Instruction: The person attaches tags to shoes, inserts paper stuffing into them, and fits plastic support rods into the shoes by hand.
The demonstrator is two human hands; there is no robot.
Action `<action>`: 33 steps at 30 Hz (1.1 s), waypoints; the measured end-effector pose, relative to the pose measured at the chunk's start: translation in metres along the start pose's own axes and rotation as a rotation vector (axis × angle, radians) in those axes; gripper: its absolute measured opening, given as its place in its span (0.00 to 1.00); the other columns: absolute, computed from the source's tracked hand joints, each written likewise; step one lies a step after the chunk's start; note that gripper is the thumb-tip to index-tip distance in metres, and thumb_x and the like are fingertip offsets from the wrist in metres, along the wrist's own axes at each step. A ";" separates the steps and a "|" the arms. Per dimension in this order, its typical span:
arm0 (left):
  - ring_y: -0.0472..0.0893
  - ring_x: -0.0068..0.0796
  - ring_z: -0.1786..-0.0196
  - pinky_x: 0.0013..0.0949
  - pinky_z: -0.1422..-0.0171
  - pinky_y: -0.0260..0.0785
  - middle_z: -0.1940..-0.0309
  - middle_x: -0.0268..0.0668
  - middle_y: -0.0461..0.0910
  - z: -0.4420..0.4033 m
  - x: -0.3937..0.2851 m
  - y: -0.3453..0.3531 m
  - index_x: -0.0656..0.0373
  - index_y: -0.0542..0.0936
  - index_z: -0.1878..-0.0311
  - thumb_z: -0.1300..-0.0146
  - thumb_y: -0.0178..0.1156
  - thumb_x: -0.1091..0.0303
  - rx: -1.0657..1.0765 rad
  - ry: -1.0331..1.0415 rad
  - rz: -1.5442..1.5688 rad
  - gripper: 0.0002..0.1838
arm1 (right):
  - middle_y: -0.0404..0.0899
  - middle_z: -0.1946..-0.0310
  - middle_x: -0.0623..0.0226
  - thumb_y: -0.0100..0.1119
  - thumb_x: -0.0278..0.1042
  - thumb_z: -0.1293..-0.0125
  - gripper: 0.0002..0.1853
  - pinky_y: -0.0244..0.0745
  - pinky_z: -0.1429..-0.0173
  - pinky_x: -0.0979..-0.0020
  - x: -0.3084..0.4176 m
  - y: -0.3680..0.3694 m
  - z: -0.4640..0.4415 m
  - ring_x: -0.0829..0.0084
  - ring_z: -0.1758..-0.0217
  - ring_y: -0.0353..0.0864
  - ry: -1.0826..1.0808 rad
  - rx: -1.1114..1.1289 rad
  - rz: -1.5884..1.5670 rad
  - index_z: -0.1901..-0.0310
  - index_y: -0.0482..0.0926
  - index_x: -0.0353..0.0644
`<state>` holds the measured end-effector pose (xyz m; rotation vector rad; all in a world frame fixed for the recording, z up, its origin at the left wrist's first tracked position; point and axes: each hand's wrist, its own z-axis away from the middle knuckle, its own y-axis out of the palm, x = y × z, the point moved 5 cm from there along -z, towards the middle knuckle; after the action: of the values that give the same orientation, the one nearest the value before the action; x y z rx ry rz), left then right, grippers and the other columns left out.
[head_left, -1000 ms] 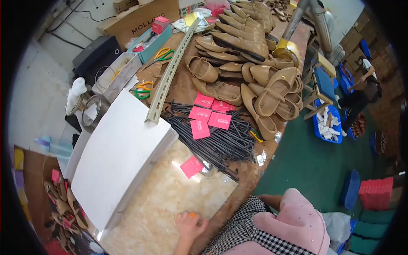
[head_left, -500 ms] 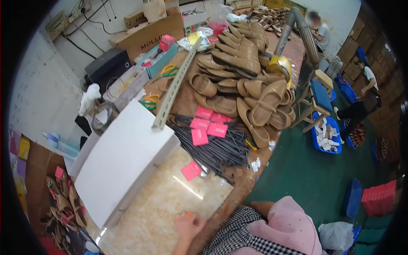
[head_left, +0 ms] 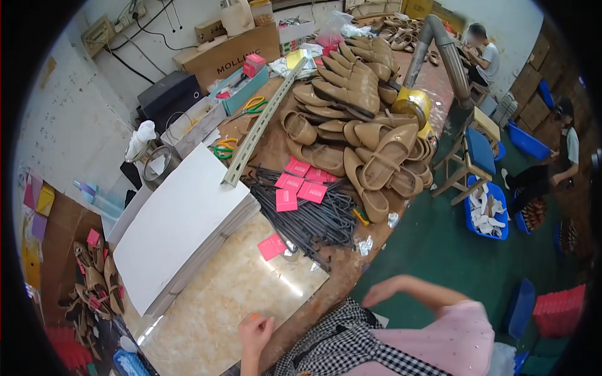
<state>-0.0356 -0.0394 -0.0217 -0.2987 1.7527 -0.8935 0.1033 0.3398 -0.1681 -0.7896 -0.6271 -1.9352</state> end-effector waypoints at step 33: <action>0.74 0.39 0.32 0.42 0.31 0.71 0.33 0.48 0.72 0.018 0.006 0.020 0.65 0.62 0.26 0.40 0.57 0.73 -0.396 -0.573 0.906 0.36 | 0.77 0.77 0.63 0.72 0.45 0.39 0.17 0.72 0.67 0.58 0.361 -0.072 0.017 0.56 0.75 0.79 -0.865 -1.038 0.272 0.67 0.74 0.43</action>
<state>-0.0169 -0.0374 -0.0418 0.0144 1.2847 0.1919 -0.0893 0.1808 0.1035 -2.2787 0.1011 -1.5192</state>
